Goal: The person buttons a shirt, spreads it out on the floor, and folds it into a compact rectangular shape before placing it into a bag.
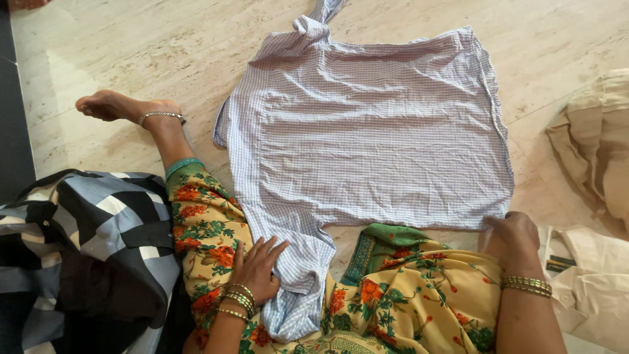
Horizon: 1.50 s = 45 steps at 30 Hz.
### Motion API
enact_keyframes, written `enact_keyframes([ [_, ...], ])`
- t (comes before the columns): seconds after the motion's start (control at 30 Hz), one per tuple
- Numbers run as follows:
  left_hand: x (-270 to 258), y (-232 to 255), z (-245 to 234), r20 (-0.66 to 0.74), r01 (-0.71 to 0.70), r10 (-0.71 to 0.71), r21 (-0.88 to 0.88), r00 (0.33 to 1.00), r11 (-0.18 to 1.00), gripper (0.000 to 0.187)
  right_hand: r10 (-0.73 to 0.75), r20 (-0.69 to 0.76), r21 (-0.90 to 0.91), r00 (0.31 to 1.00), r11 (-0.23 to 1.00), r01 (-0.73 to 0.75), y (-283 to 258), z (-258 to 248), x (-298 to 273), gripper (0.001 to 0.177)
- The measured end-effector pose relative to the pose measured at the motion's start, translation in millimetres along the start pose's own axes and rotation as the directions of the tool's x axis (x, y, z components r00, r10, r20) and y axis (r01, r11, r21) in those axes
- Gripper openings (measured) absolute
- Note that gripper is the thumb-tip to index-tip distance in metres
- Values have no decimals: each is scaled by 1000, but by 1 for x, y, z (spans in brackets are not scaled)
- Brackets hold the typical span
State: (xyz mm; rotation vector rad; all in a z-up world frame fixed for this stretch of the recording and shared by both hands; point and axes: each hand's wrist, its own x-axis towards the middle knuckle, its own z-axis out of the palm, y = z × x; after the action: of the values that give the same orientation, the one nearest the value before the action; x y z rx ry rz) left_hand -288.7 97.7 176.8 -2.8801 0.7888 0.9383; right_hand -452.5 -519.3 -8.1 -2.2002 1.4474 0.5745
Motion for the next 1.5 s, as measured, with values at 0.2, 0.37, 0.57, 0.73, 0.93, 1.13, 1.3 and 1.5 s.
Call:
enact_keyframes([
  [0.2,11,2,-4,-187,-30,0,-157,982,987,31,-83,-238,326,968,932,160,8,7,-4,47],
  [0.37,-3,-18,-14,-586,-294,66,-303,807,907,30,-17,-189,539,982,834,118,4,-4,-17,42],
  [0.57,-27,-24,-11,-546,-394,-76,-687,834,610,23,81,-202,632,976,772,67,-16,-21,-42,48],
  [0.73,-46,-22,-9,-448,-268,-67,-642,892,718,21,-53,-179,633,982,758,156,-6,-22,-46,29],
  [0.93,-65,-20,-11,-328,-145,-101,-645,939,750,21,41,-166,616,985,784,72,5,-27,-53,25],
  [1.13,-69,-37,6,-368,-250,-110,-793,923,555,23,5,-261,595,965,788,157,1,-33,-72,15],
  [1.3,-54,-34,-24,-528,-264,-189,-664,828,700,23,-22,-265,716,964,665,212,-1,-36,-71,21],
  [1.5,12,-33,-76,-628,-235,-372,-672,683,702,26,-118,-95,990,988,92,106,9,-28,-23,24],
])
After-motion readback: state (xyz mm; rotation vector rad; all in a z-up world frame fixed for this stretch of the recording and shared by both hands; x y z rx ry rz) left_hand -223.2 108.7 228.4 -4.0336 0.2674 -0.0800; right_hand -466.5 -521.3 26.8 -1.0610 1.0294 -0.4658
